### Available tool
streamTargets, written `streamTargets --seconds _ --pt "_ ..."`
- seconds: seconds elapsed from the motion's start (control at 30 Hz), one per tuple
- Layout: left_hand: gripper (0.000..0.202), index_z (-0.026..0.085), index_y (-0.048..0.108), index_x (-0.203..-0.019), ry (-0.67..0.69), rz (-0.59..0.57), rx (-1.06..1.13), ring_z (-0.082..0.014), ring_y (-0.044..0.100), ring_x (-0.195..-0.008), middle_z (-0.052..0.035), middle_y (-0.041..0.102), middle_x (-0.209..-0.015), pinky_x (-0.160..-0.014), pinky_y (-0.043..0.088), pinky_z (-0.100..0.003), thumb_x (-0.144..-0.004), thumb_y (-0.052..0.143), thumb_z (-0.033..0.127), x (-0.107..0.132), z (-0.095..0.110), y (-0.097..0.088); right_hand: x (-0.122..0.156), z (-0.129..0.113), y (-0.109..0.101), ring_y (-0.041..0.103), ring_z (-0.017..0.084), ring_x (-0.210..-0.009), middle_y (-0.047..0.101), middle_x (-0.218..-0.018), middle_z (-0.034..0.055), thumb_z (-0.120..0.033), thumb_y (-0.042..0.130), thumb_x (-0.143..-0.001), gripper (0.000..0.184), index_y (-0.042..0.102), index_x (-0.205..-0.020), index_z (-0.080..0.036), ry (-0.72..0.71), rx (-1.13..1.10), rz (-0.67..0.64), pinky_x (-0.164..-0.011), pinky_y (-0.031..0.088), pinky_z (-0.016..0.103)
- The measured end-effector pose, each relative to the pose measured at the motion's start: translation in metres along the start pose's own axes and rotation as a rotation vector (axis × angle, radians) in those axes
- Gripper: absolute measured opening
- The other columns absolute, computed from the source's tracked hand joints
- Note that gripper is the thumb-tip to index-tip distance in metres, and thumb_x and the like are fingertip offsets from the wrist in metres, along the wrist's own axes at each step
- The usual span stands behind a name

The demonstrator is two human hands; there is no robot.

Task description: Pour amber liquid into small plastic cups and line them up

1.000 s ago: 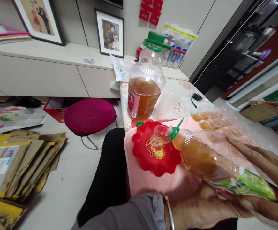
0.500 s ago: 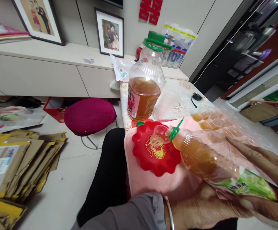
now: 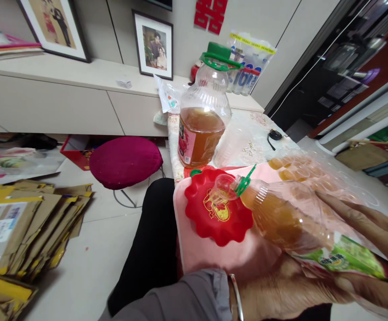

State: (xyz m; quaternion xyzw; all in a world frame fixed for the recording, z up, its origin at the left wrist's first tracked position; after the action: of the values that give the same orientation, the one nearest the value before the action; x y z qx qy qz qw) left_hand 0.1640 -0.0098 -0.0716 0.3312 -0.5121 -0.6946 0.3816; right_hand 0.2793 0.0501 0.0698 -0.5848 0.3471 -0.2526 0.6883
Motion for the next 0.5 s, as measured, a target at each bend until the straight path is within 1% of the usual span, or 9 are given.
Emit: streamTargets --seconds 0.1,0.17,0.23,0.3,0.37,0.43,0.5 --pt "0.072 0.029 0.086 -0.104 -0.009 -0.001 0.001 -0.0153 0.066 -0.094 0.0019 0.072 -0.092 -0.108 0.049 -0.035 -0.034 0.106 0.027 -0.001 0.000 0.001 -0.011 -0.009 -0.001 0.064 0.051 -0.139 0.067 -0.156 0.0075 -0.079 0.065 -0.079 0.107 0.032 -0.173 -0.041 0.007 -0.021 0.016 -0.103 0.064 0.064" --pt "0.067 0.030 0.087 -0.102 -0.002 -0.001 -0.017 -0.0153 0.066 -0.092 0.0020 0.071 -0.091 -0.107 0.049 -0.037 -0.037 0.105 0.028 0.000 0.001 0.002 -0.010 -0.007 -0.002 0.064 0.051 -0.139 0.068 -0.155 0.0074 -0.079 0.065 -0.079 0.107 0.032 -0.173 -0.041 0.011 -0.022 0.019 -0.103 0.064 0.064" --pt "0.066 0.029 0.086 -0.102 0.009 -0.010 -0.018 -0.0154 0.066 -0.093 0.0019 0.071 -0.092 -0.108 0.049 -0.037 -0.039 0.104 0.027 0.001 0.003 0.004 -0.003 0.001 -0.002 0.063 0.052 -0.140 0.067 -0.156 0.0076 -0.079 0.066 -0.079 0.107 0.032 -0.173 -0.041 0.010 -0.009 0.013 -0.104 0.063 0.064" --pt "0.068 0.029 0.086 -0.103 0.017 -0.013 0.006 -0.0151 0.067 -0.095 0.0016 0.072 -0.095 -0.108 0.048 -0.035 -0.038 0.105 0.024 0.001 0.004 0.006 0.007 0.011 0.000 0.061 0.053 -0.142 0.065 -0.158 0.0087 -0.078 0.066 -0.080 0.106 0.031 -0.173 -0.042 -0.009 0.023 -0.015 -0.105 0.061 0.068" --pt "0.069 0.029 0.085 -0.103 0.013 -0.003 0.012 -0.0141 0.066 -0.092 0.0018 0.073 -0.095 -0.104 0.050 -0.033 -0.036 0.105 0.025 0.001 0.003 0.005 0.016 0.020 0.001 0.057 0.055 -0.145 0.061 -0.162 0.0120 -0.077 0.064 -0.083 0.103 0.028 -0.174 -0.042 -0.045 0.057 -0.066 -0.105 0.059 0.075" --pt "0.067 0.030 0.086 -0.101 0.021 0.002 -0.002 -0.0132 0.065 -0.088 0.0021 0.073 -0.093 -0.101 0.051 -0.033 -0.037 0.105 0.029 -0.001 0.000 0.003 0.022 0.025 0.003 0.054 0.056 -0.148 0.056 -0.165 0.0151 -0.074 0.063 -0.087 0.101 0.025 -0.174 -0.041 -0.071 0.071 -0.119 -0.104 0.057 0.079" --pt "0.068 0.030 0.087 -0.105 0.024 -0.017 -0.026 -0.0138 0.066 -0.089 0.0012 0.075 -0.095 -0.101 0.052 -0.034 -0.039 0.104 0.030 -0.002 -0.003 0.001 0.023 0.027 0.003 0.053 0.057 -0.149 0.054 -0.166 0.0175 -0.073 0.061 -0.089 0.099 0.025 -0.175 -0.040 -0.077 0.073 -0.137 -0.103 0.055 0.081"
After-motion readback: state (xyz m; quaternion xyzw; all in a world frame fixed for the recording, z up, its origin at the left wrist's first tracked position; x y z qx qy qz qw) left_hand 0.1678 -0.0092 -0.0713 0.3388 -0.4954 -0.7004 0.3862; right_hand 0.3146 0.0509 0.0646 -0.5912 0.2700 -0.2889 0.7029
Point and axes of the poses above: each hand's wrist, its own x-axis away from the middle knuckle, its own y-axis out of the palm, z = x × y, the point moved 1 cm from there along -x, towards the middle knuckle
